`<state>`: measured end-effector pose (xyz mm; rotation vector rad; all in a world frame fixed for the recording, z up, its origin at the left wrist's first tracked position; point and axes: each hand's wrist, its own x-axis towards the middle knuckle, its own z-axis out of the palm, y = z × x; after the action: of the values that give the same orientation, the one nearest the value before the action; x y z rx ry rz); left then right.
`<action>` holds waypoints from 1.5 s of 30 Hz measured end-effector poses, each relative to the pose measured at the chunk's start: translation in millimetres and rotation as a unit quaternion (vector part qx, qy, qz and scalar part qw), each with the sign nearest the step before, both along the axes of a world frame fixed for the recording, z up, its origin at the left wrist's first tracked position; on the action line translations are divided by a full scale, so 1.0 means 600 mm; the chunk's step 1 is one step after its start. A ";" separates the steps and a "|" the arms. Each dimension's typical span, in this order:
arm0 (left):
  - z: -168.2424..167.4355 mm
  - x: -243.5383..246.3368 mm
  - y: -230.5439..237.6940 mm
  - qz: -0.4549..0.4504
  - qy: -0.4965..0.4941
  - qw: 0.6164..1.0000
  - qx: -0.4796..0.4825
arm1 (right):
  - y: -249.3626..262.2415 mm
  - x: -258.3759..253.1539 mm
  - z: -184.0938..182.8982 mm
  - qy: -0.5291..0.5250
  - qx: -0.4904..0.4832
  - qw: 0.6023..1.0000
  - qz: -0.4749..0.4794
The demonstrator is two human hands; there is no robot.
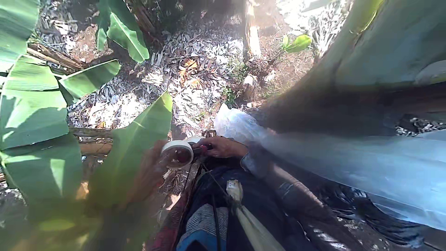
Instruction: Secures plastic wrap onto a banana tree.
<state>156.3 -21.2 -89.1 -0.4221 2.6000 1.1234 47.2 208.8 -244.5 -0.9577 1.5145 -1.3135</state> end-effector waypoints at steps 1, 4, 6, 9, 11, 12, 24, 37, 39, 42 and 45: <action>0.002 0.008 0.002 0.010 0.005 1.000 0.006 | 0.001 0.001 0.001 0.001 0.002 1.000 0.002; 0.039 0.011 -0.001 0.012 0.049 0.999 0.004 | -0.001 0.002 0.003 0.014 0.007 1.000 0.016; 0.072 0.001 -0.010 0.035 0.089 0.991 0.098 | -0.003 0.003 0.004 0.019 0.008 0.999 0.027; 0.060 -0.006 -0.009 0.011 0.076 0.993 0.090 | -0.009 0.002 0.010 0.026 0.005 0.999 0.033; 0.011 -0.003 0.004 -0.030 0.033 0.999 0.019 | -0.013 -0.001 0.015 0.029 0.000 0.999 0.027; -0.015 -0.003 0.010 -0.057 0.016 0.998 -0.002 | -0.014 -0.005 0.015 0.027 -0.001 0.999 0.024; 0.128 -0.041 0.043 -0.071 0.058 0.995 -0.046 | -0.005 -0.003 0.019 0.031 0.012 0.999 0.023; 0.083 -0.057 0.074 -0.043 0.033 0.989 -0.139 | -0.009 -0.007 -0.012 0.074 0.008 0.997 0.000; 0.121 -0.055 0.075 -0.046 0.052 0.990 -0.127 | -0.007 -0.007 -0.005 0.079 0.046 0.996 0.005; -0.015 -0.049 0.065 0.069 0.001 0.998 -0.015 | -0.005 -0.005 0.000 0.069 0.084 0.994 0.014; -0.060 -0.066 0.051 0.042 -0.048 0.998 -0.021 | -0.013 -0.012 -0.009 0.061 0.050 0.997 0.006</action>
<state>116.5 9.4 -124.8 -0.5847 2.5466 1.0480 40.2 201.3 -249.9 -0.9957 1.6492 -1.1783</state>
